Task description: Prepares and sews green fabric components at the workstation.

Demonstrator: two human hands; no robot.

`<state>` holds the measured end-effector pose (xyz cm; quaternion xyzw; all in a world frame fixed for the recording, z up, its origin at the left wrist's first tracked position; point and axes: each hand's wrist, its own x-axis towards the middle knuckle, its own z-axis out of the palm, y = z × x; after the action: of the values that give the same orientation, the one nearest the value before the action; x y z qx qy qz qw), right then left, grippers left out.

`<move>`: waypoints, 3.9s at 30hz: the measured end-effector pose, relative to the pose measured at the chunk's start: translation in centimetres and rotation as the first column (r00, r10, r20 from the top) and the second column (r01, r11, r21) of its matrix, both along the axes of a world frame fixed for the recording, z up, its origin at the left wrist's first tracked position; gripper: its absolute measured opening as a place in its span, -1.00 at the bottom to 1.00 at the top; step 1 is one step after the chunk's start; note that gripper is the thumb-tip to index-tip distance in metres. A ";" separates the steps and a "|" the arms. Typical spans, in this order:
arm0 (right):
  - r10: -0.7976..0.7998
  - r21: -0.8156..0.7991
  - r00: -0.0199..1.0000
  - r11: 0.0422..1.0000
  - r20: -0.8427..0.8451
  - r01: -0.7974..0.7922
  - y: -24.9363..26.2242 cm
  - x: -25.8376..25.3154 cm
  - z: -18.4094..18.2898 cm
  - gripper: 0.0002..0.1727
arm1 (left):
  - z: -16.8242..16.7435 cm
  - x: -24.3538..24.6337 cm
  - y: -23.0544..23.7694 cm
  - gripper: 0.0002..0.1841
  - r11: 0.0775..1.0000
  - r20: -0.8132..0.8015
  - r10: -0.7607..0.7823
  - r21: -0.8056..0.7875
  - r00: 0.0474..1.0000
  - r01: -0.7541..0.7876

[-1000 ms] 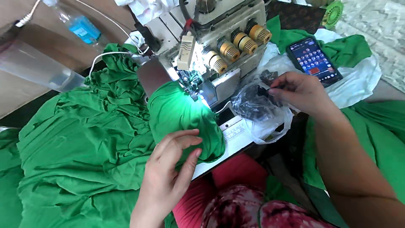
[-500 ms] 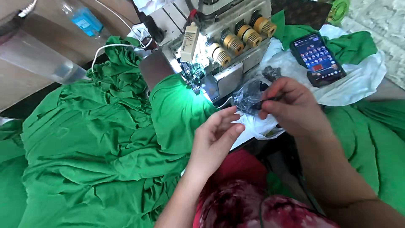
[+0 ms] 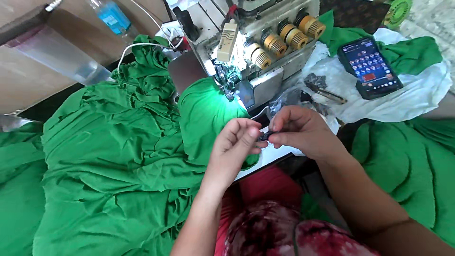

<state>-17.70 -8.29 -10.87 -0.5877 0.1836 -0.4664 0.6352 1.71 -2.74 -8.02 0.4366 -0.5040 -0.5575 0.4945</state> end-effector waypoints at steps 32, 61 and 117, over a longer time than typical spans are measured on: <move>-0.132 -0.025 0.980 0.991 -0.150 0.129 0.8 2.5 -0.1 -0.63 | -0.8 1.2 0.7 -0.79 0.943 0.008 0.256 -0.222 0.967 -0.248; -0.294 -0.346 0.935 0.913 -0.198 0.214 0.3 2.9 0.4 -0.93 | -1.2 2.2 0.9 -0.87 0.973 -0.033 0.085 -0.214 0.996 -0.090; -0.114 -0.146 0.902 0.988 -0.417 0.057 -0.9 2.6 -1.6 -0.84 | 0.8 3.9 -4.9 -0.81 0.755 0.790 0.468 -0.590 0.395 0.286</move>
<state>-15.13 -9.21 -12.46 -0.7065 0.3121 -0.3659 0.5193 5.57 -7.61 -7.26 0.4965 -0.8199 0.0182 0.2844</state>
